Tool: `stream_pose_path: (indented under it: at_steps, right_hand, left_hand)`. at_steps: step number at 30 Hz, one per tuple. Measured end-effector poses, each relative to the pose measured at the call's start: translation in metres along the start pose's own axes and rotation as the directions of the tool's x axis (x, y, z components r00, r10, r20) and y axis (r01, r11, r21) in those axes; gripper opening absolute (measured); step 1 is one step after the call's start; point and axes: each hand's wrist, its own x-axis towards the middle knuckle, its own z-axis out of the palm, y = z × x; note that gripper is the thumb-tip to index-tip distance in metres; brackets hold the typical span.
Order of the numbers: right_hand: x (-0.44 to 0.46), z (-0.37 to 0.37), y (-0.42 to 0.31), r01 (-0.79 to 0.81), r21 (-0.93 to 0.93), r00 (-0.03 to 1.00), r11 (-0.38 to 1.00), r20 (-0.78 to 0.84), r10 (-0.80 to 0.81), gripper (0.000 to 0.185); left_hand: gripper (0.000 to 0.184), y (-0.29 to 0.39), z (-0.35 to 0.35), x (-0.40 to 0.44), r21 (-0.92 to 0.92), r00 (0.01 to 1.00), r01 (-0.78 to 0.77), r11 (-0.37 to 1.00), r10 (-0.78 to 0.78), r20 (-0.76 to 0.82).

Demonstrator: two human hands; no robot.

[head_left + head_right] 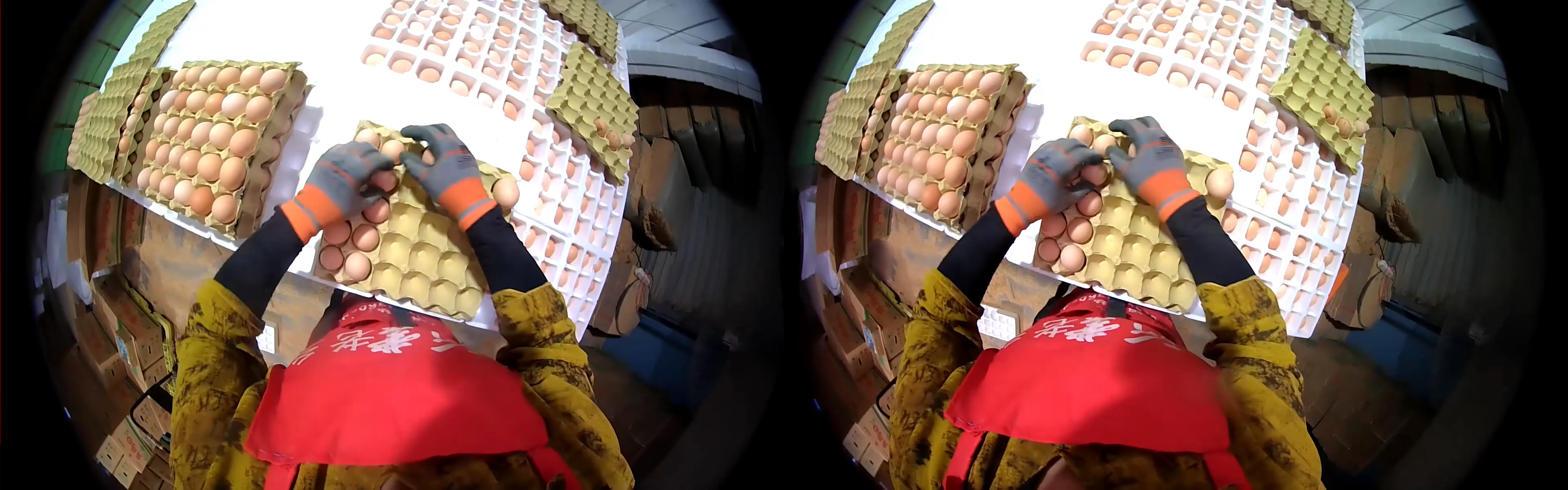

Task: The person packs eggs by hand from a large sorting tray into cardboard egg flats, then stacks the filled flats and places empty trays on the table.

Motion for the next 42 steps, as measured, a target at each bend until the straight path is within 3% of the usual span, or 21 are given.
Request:
stream_pose_path:
  at_steps: [2, 4, 5, 7, 8, 10, 12, 14, 16, 18, 21, 24, 26, 27, 30, 32, 33, 36, 37, 40, 42]
  right_hand:
    - [0.005, 0.012, -0.009, 0.069, -0.225, 0.997, 0.972, 0.059, -0.057, 0.049]
    - [0.008, 0.025, -0.013, 0.049, -0.393, 0.986, 0.918, 0.167, 0.019, 0.053]
    - [0.007, 0.022, -0.010, 0.112, -0.388, 0.990, 0.915, 0.125, -0.069, 0.049]
    - [0.006, 0.021, 0.001, -0.238, 0.308, 0.971, 0.921, 0.087, 0.221, 0.046]
    - [0.005, 0.020, 0.006, -0.367, 0.613, 0.924, 0.699, 0.153, 0.351, 0.045]
    - [0.009, -0.003, 0.000, -0.319, 0.924, 0.916, 0.212, 0.244, 0.318, 0.037]
    - [0.021, -0.009, -0.002, -0.399, 0.811, 0.915, 0.427, 0.323, 0.241, 0.036]
    - [0.039, 0.009, -0.013, -0.031, 0.304, 0.999, 0.952, 0.049, 0.017, 0.037]
    - [0.051, 0.018, -0.035, 0.059, -0.280, 0.990, 0.958, 0.137, -0.021, 0.042]
    - [0.059, 0.039, -0.032, 0.176, -0.571, 0.977, 0.802, 0.200, -0.071, 0.042]
    - [0.064, 0.026, -0.033, 0.154, -0.494, 0.954, 0.856, 0.299, 0.001, 0.041]
    - [0.057, 0.000, 0.000, -0.098, 0.213, 0.991, 0.972, 0.110, 0.076, 0.047]
    - [0.056, -0.010, 0.042, -0.155, 0.353, 0.967, 0.923, -0.139, 0.216, 0.043]
    - [0.057, -0.027, 0.054, -0.186, 0.223, 0.964, 0.957, -0.148, 0.222, 0.044]
    - [0.073, -0.041, 0.075, -0.236, -0.170, 0.967, 0.957, -0.133, 0.215, 0.044]
    - [0.077, -0.040, 0.086, -0.196, -0.384, 0.980, 0.902, -0.060, 0.187, 0.039]
    - [0.076, -0.041, 0.091, -0.232, -0.241, 0.973, 0.942, -0.057, 0.225, 0.036]
    - [0.068, -0.048, 0.115, -0.259, 0.205, 0.959, 0.944, -0.057, 0.276, 0.028]
    - [0.062, -0.048, 0.124, -0.318, 0.329, 0.943, 0.889, 0.012, 0.332, 0.028]
    - [0.049, -0.062, 0.133, -0.407, 0.445, 0.910, 0.798, 0.120, 0.397, 0.030]
    - [0.045, -0.080, 0.140, -0.461, 0.643, 0.871, 0.612, 0.196, 0.451, 0.031]
  left_hand:
    - [0.034, 0.011, -0.019, -0.016, -0.614, 0.914, 0.314, 0.724, -0.406, -0.011]
    - [0.031, -0.012, -0.021, -0.033, -0.964, 0.822, 0.152, 0.218, -0.570, 0.001]
    - [0.030, -0.022, -0.012, -0.042, -0.979, 0.832, 0.051, 0.196, -0.551, -0.067]
    - [0.025, -0.026, -0.012, -0.043, -0.958, 0.814, 0.085, 0.274, -0.574, -0.092]
    - [0.028, -0.026, -0.020, -0.043, -0.909, 0.779, 0.277, 0.310, -0.627, 0.024]
    - [0.044, -0.010, -0.009, -0.024, -0.278, 0.742, 0.638, 0.718, -0.670, -0.028]
    - [0.058, 0.003, 0.002, -0.018, -0.038, 0.812, 0.583, 0.812, -0.583, 0.000]
    - [0.051, 0.020, 0.000, -0.008, 0.170, 0.787, 0.603, 0.779, -0.616, 0.035]
    - [0.048, 0.013, 0.006, -0.007, 0.203, 0.808, 0.576, 0.792, -0.589, 0.002]
    - [0.048, -0.006, 0.016, -0.016, 0.205, 0.843, 0.531, 0.822, -0.536, -0.034]
    - [0.037, 0.002, -0.020, -0.013, -0.216, 0.751, 0.652, 0.726, -0.657, 0.058]
    - [0.030, -0.017, -0.014, -0.012, -0.676, 0.739, 0.446, 0.587, -0.668, -0.091]
    - [0.034, -0.012, -0.028, 0.020, -0.601, 0.727, 0.547, 0.583, -0.686, -0.003]
    - [0.036, -0.025, -0.012, 0.037, -0.530, 0.831, 0.355, 0.770, -0.520, -0.199]
    - [0.033, -0.018, 0.007, 0.109, -0.340, 0.866, 0.359, 0.869, -0.446, -0.226]
    - [0.030, -0.045, 0.034, 0.141, 0.090, 0.940, 0.268, 0.959, -0.240, -0.241]
    - [0.029, -0.050, 0.036, 0.152, 0.118, 0.941, 0.320, 0.940, -0.301, -0.156]
    - [0.028, -0.061, 0.034, 0.156, -0.098, 0.916, 0.184, 0.978, -0.207, -0.343]
    - [0.029, -0.071, 0.035, 0.154, -0.221, 0.928, 0.206, 0.953, -0.262, -0.264]
    - [0.035, -0.101, 0.050, 0.142, 0.016, 0.963, 0.126, 0.992, -0.119, -0.242]
    - [0.036, -0.105, 0.047, 0.142, -0.172, 0.934, 0.082, 0.982, -0.136, -0.331]
